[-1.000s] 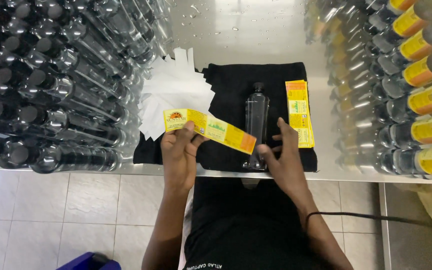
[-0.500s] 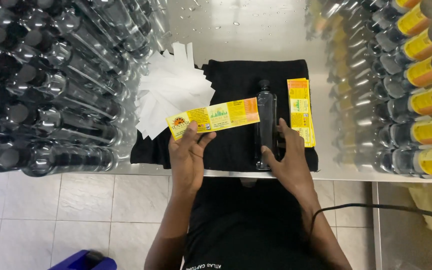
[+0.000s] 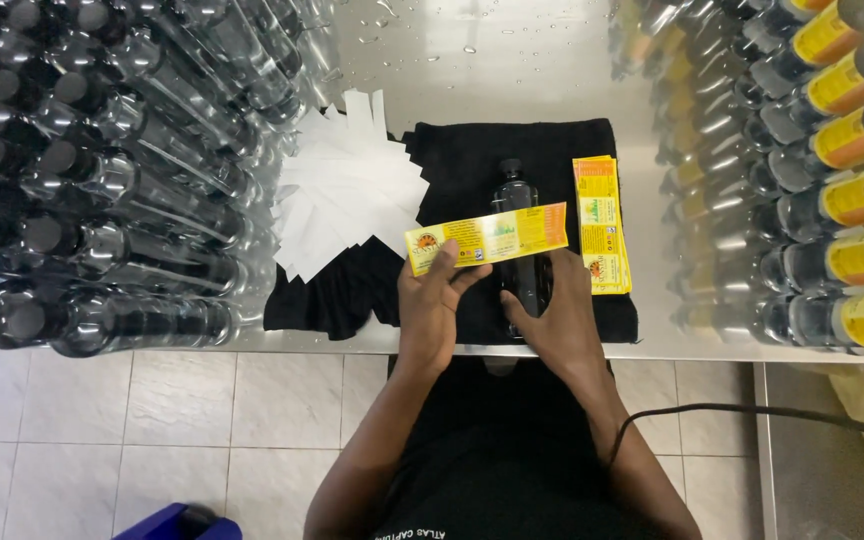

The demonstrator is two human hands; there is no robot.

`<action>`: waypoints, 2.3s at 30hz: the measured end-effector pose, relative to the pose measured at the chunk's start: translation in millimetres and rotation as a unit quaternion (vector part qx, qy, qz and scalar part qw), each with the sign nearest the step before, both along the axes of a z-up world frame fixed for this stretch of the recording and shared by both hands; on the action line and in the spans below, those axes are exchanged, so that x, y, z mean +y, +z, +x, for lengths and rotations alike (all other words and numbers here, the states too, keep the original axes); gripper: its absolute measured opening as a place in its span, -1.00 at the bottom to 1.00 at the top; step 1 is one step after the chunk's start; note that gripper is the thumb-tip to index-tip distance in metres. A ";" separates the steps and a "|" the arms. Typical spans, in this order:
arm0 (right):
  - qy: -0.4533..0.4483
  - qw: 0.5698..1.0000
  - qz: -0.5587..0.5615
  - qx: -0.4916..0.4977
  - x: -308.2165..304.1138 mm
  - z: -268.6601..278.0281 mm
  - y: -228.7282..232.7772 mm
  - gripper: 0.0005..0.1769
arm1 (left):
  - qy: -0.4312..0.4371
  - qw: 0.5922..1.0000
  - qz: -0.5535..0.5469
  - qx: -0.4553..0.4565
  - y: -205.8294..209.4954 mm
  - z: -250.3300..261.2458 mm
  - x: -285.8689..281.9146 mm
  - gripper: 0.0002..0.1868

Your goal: The person picks up a clear plastic bottle from a shelf and wipes it with a white paper towel. They then take a yellow label, wrap it around the bottle, and smooth it down. The labeled bottle is placed back on the shelf, and the process is repeated with another bottle.

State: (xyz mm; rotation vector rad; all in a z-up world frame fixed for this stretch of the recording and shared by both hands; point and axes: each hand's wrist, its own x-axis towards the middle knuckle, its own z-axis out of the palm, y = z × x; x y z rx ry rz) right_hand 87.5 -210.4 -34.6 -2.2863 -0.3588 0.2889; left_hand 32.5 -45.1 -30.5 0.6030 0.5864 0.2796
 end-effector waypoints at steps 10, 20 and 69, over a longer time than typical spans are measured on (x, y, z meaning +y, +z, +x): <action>-0.170 0.914 0.347 0.126 -6.7 2.7 3.4 -0.40 | -0.048 0.999 0.003 0.004 -21.7 9.5 -32.7 -0.39; -0.223 0.911 0.318 0.138 0.3 12.0 33.0 -0.60 | -0.063 0.984 0.153 0.063 -9.9 7.1 -31.6 -0.50; -0.225 0.932 0.244 0.146 4.1 39.9 9.7 -0.52 | -0.035 0.975 0.211 0.063 -35.7 35.8 -25.7 -0.56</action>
